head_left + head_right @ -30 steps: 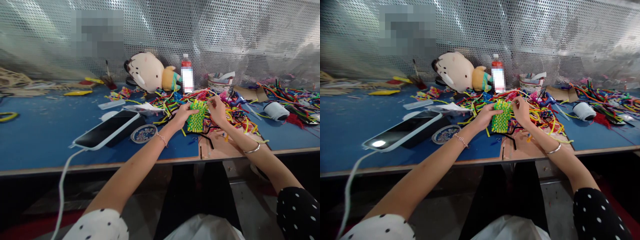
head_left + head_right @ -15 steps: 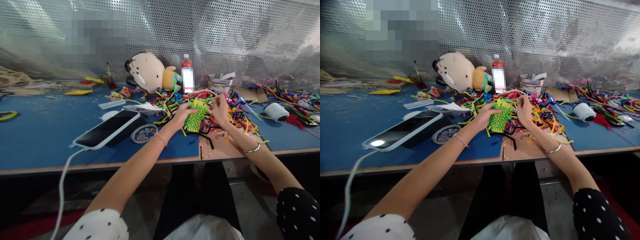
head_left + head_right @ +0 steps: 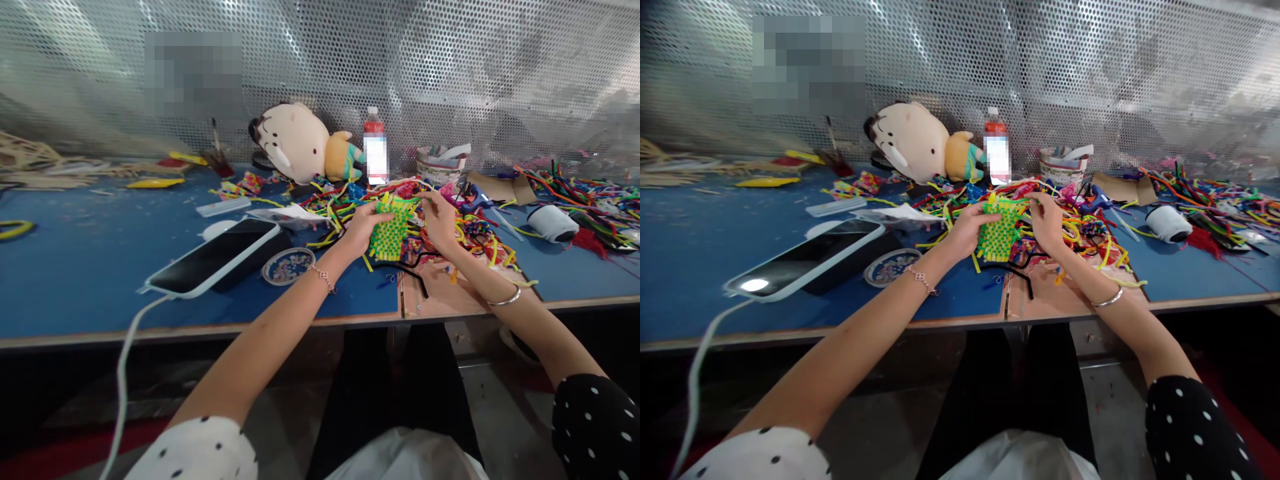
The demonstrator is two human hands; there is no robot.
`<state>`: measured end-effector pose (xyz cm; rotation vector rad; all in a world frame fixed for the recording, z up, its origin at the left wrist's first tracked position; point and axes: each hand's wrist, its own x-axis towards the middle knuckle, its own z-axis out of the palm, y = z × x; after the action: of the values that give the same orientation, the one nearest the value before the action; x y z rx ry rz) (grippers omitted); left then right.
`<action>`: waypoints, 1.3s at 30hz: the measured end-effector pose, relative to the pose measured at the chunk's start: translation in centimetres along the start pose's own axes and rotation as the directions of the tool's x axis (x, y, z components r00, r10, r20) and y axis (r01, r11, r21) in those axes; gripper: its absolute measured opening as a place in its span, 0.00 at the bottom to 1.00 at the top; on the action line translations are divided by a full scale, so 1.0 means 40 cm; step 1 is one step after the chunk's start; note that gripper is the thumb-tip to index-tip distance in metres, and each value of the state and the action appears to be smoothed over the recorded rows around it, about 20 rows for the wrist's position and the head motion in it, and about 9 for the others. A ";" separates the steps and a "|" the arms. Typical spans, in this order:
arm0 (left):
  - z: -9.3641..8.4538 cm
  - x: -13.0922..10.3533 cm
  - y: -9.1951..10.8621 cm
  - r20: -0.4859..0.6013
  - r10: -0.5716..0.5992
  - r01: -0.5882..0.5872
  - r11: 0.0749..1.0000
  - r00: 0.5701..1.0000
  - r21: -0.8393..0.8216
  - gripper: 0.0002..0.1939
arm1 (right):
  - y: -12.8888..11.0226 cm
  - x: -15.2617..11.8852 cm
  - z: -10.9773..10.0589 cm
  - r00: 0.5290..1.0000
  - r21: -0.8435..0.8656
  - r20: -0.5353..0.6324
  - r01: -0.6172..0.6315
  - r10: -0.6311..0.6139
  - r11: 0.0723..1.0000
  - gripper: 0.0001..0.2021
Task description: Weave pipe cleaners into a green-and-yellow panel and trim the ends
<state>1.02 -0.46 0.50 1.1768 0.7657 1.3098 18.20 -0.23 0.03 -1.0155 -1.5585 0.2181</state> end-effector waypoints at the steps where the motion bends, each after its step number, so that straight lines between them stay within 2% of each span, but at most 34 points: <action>1: 0.000 0.000 0.001 0.002 -0.006 0.006 1.000 1.000 -0.001 0.16 | -0.002 -0.001 -0.001 1.000 -0.004 0.002 0.004 -0.004 1.000 0.09; 6: 0.000 -0.002 0.004 -0.001 -0.026 0.026 1.000 1.000 0.003 0.15 | -0.010 -0.002 -0.004 1.000 -0.011 -0.007 -0.013 0.013 1.000 0.08; 16: -0.002 0.000 0.005 -0.011 -0.018 0.018 1.000 1.000 -0.016 0.16 | -0.014 -0.002 -0.001 0.994 0.036 -0.101 -0.042 0.046 0.998 0.02; 26: -0.003 -0.001 0.004 -0.001 -0.008 0.008 1.000 1.000 -0.001 0.17 | -0.016 -0.005 -0.005 0.997 0.011 -0.066 0.035 -0.034 0.999 0.03; 28: -0.004 -0.003 0.002 0.003 0.021 -0.021 0.998 1.000 0.055 0.16 | -0.017 -0.005 -0.006 0.998 -0.007 -0.040 0.056 -0.056 0.998 0.04; 30: -0.004 -0.005 0.000 0.033 0.074 -0.079 0.981 0.997 0.178 0.14 | -0.020 -0.005 -0.006 0.997 -0.033 -0.007 0.074 -0.074 0.997 0.04; 33: -0.001 -0.007 0.000 0.110 0.148 -0.180 0.891 0.983 0.416 0.10 | -0.028 -0.007 -0.005 0.995 -0.052 0.051 0.094 -0.091 0.994 0.04; 35: 0.001 -0.008 0.002 0.118 0.162 -0.200 0.831 0.980 0.519 0.10 | -0.032 -0.008 -0.004 0.992 -0.049 0.079 0.098 -0.094 0.994 0.04; 37: 0.002 -0.008 0.004 0.104 0.156 -0.187 0.820 0.982 0.541 0.09 | -0.035 -0.009 -0.005 0.992 -0.051 0.082 0.099 -0.094 0.994 0.04; 39: 0.002 -0.009 0.003 0.094 0.136 -0.164 0.867 0.986 0.470 0.07 | -0.035 -0.009 -0.006 0.994 -0.054 0.061 0.094 -0.091 0.994 0.03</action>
<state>1.01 -0.85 0.58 1.6904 1.0067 1.2408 17.72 -1.43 0.75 -0.9862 -1.6686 0.1405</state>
